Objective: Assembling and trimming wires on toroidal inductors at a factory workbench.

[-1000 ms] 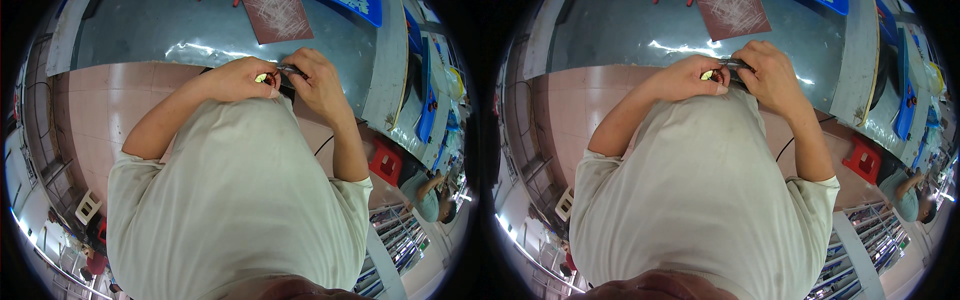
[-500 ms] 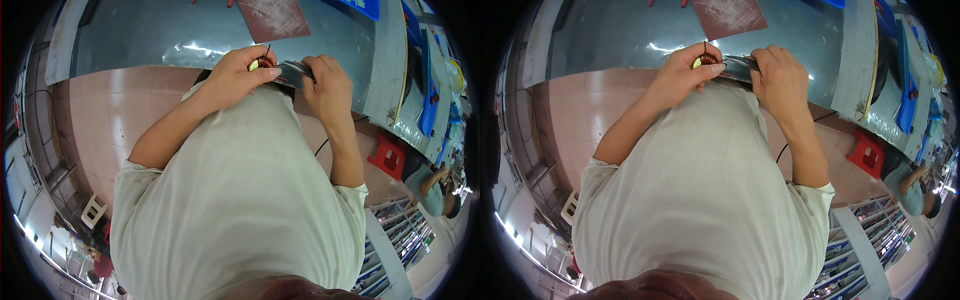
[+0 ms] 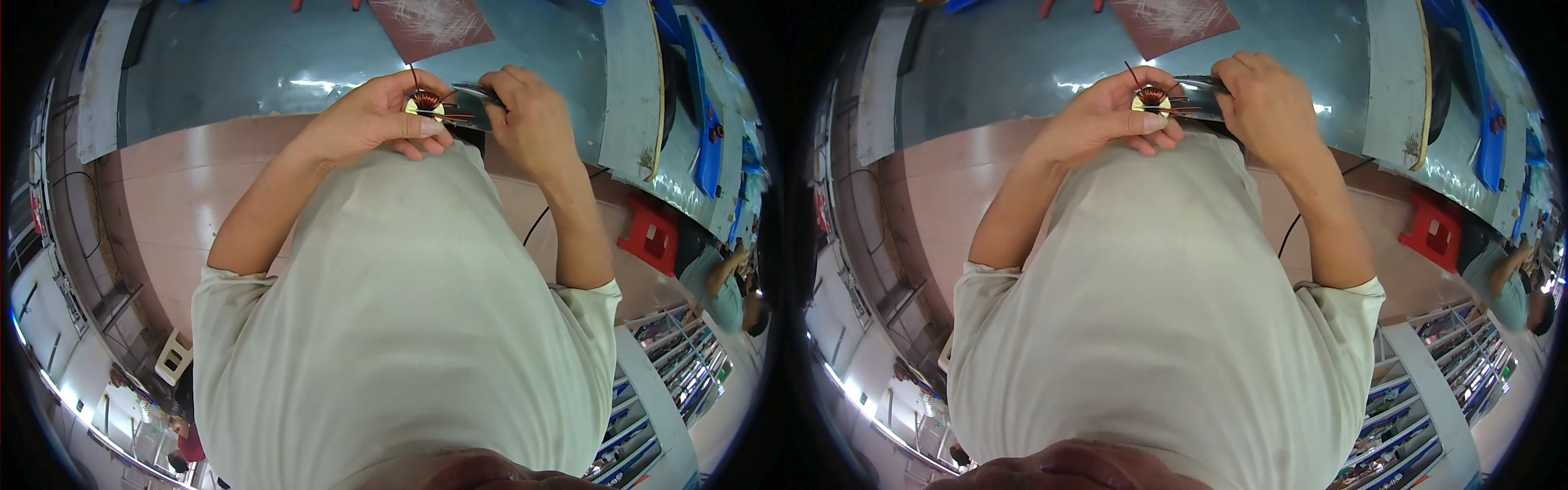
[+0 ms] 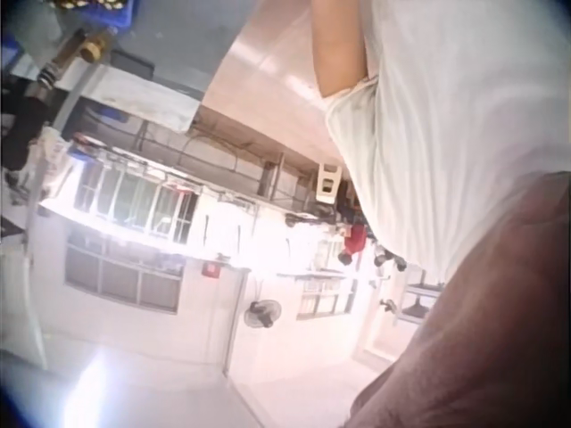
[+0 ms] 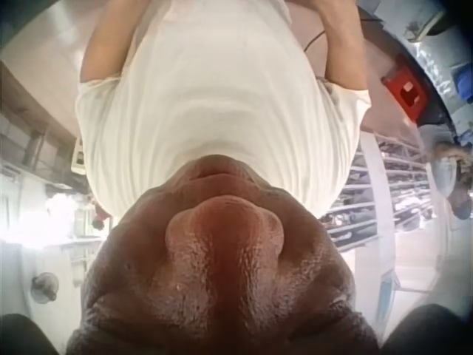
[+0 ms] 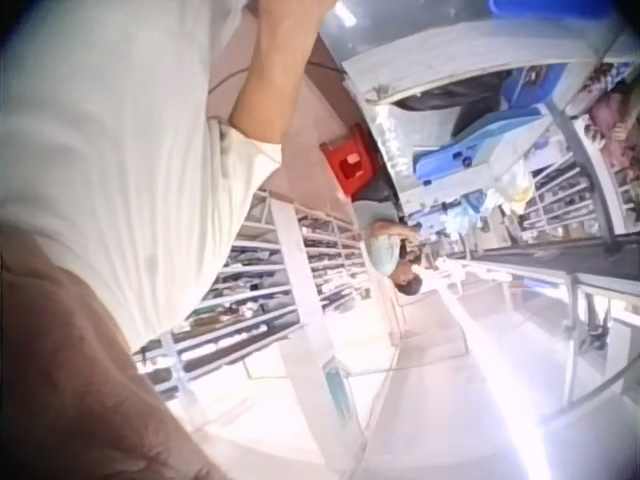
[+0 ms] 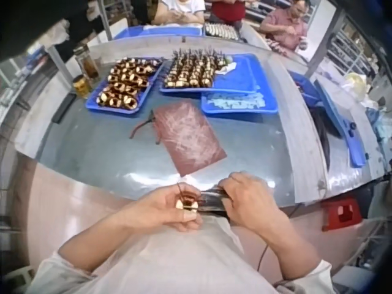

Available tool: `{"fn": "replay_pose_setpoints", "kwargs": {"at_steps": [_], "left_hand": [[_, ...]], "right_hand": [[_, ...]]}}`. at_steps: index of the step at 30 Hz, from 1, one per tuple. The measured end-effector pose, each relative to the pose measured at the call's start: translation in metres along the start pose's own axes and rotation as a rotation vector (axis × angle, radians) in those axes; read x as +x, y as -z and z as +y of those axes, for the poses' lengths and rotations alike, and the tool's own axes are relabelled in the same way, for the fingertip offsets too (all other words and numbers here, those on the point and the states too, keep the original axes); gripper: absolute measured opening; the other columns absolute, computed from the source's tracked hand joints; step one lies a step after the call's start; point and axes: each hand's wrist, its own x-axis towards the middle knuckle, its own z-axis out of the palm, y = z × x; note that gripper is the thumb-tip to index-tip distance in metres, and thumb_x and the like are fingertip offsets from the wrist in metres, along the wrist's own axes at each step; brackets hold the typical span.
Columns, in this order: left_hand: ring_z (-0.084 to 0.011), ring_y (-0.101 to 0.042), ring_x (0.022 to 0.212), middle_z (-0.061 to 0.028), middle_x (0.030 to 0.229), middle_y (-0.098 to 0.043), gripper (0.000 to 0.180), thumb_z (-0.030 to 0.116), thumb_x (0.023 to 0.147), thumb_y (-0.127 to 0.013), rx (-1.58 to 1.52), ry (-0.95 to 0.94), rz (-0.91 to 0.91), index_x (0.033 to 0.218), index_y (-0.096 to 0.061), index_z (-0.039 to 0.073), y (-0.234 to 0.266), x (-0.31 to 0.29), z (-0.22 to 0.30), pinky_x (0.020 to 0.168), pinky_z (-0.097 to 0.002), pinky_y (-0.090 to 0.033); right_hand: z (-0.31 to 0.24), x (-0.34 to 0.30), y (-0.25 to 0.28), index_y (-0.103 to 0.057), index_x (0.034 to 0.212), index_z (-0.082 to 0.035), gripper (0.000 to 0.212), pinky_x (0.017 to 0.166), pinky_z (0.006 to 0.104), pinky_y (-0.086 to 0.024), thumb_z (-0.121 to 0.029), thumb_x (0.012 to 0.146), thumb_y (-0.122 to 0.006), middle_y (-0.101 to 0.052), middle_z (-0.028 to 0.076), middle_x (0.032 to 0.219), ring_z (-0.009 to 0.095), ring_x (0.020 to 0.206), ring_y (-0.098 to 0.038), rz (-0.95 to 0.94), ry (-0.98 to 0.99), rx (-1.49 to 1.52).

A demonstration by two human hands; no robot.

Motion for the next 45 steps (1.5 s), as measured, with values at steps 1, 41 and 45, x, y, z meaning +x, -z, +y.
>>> {"fn": "replay_pose_setpoints", "kwargs": {"at_steps": [1,41,45], "left_hand": [[-0.0149,-0.073,0.088,-0.0106,0.107,-0.074,0.043,0.02,0.095,-0.074,0.003,0.0,0.006,0.131,-0.059,0.002,0.002,0.001,0.001,0.075,-0.0262,-0.06],[-0.0069,-0.061,0.066,0.0005,0.081,-0.063,0.019,0.015,0.098,-0.071,0.22,-0.11,0.152,0.111,-0.065,0.003,-0.005,0.011,-0.018,0.065,-0.0229,-0.054],[-0.0072,-0.06,0.069,0.0003,0.082,-0.063,0.018,0.015,0.097,-0.071,0.28,-0.092,0.114,0.109,-0.065,0.002,-0.007,0.011,-0.015,0.064,-0.0233,-0.053]], "right_hand": [[0.001,0.002,0.001,-0.069,0.095,-0.007,0.018,0.074,0.0429,-0.054,-0.006,0.078,-0.073,-0.066,0.007,0.089,0.03,0.086,-0.065,0.003,0.004,0.004],[-0.001,0.003,0.025,-0.07,0.103,-0.01,0.028,0.086,0.0412,-0.049,-0.009,0.077,-0.077,-0.064,0.004,0.099,0.027,0.098,-0.063,-0.004,0.08,-0.151],[-0.017,0.017,0.026,-0.069,0.097,-0.011,0.022,0.087,0.0406,-0.048,-0.01,0.077,-0.076,-0.062,0.003,0.094,0.025,0.095,-0.061,0.019,0.215,-0.145]]}}
